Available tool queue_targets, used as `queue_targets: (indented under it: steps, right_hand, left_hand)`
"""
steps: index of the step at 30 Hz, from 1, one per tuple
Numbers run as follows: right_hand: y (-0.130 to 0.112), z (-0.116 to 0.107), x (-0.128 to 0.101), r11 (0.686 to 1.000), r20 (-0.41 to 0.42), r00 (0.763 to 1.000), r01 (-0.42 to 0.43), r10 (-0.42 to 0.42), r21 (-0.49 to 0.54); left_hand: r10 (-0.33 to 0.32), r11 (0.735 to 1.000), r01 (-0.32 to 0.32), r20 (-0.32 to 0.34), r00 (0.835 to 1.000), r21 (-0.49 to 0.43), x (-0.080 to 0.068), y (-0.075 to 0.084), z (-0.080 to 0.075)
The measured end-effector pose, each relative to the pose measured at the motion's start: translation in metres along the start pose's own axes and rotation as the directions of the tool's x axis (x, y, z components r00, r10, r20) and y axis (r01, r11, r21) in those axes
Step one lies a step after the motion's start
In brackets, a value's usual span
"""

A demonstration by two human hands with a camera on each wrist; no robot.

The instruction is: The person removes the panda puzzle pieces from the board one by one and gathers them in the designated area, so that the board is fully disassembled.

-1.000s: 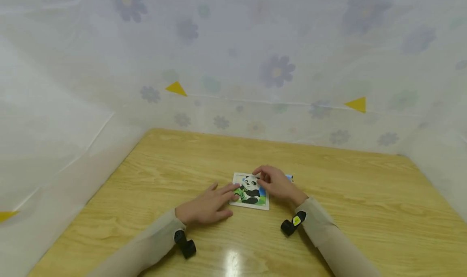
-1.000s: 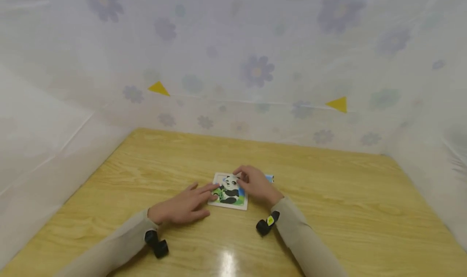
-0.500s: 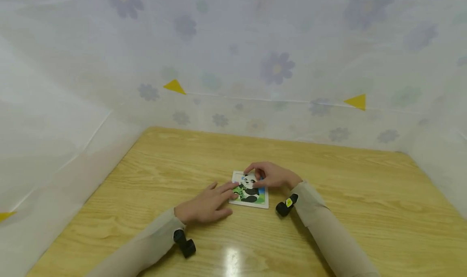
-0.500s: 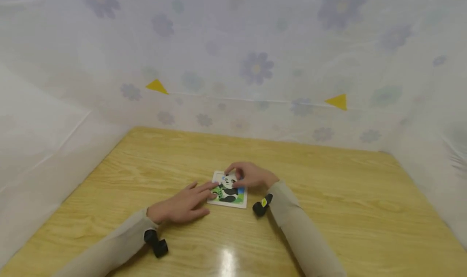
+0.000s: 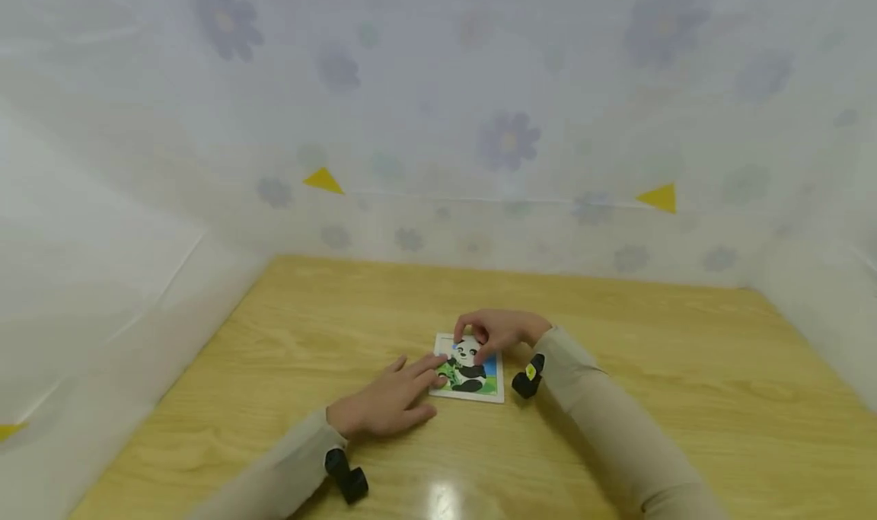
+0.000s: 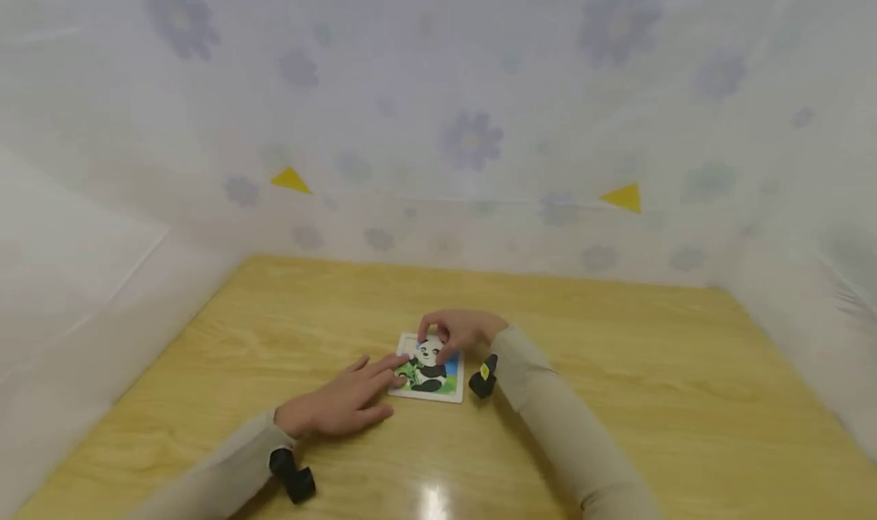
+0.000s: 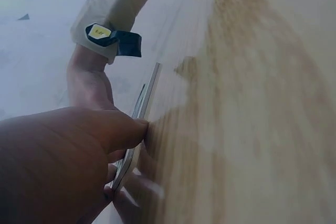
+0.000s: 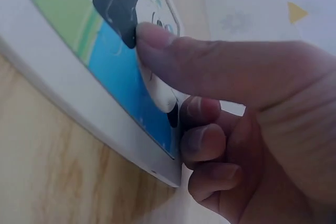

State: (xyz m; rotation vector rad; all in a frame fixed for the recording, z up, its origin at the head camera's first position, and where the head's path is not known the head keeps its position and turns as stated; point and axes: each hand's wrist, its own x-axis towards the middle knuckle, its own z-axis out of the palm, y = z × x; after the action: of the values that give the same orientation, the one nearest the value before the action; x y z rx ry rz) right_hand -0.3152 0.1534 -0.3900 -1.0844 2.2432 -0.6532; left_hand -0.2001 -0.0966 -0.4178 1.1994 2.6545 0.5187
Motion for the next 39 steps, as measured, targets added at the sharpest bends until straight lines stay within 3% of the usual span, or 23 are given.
queue_targets:
  steps: [11,19,25,29,33,39]
  right_hand:
    - [-0.010,-0.013,0.008,1.000,0.065,0.998,-0.010,0.010,0.002]
    - [-0.010,-0.012,0.008,0.999,0.051,0.998,-0.032,0.030,0.033]
    - [-0.012,-0.006,0.005,0.995,0.013,1.000,0.026,-0.027,0.093]
    - [-0.009,-0.004,0.001,0.997,-0.033,0.998,0.060,-0.058,0.057]
    - [-0.006,0.000,-0.004,0.999,-0.135,0.990,0.042,-0.046,-0.028]
    - [-0.006,0.014,-0.009,0.988,-0.317,0.947,0.009,-0.059,-0.155]
  left_hand:
    - [0.017,1.000,-0.017,-0.030,0.999,0.005,0.000,-0.001,-0.007]
    - [0.003,1.000,-0.003,-0.027,1.000,0.006,0.002,0.000,-0.009]
    - [-0.002,1.000,0.002,-0.019,1.000,0.006,-0.001,-0.001,-0.009]
    - [0.004,1.000,-0.004,-0.018,1.000,-0.001,0.000,-0.001,-0.009]
    - [0.004,1.000,-0.004,-0.019,1.000,-0.004,0.003,0.000,-0.009]
    - [-0.013,1.000,0.013,-0.011,1.000,-0.001,0.003,-0.001,-0.009]
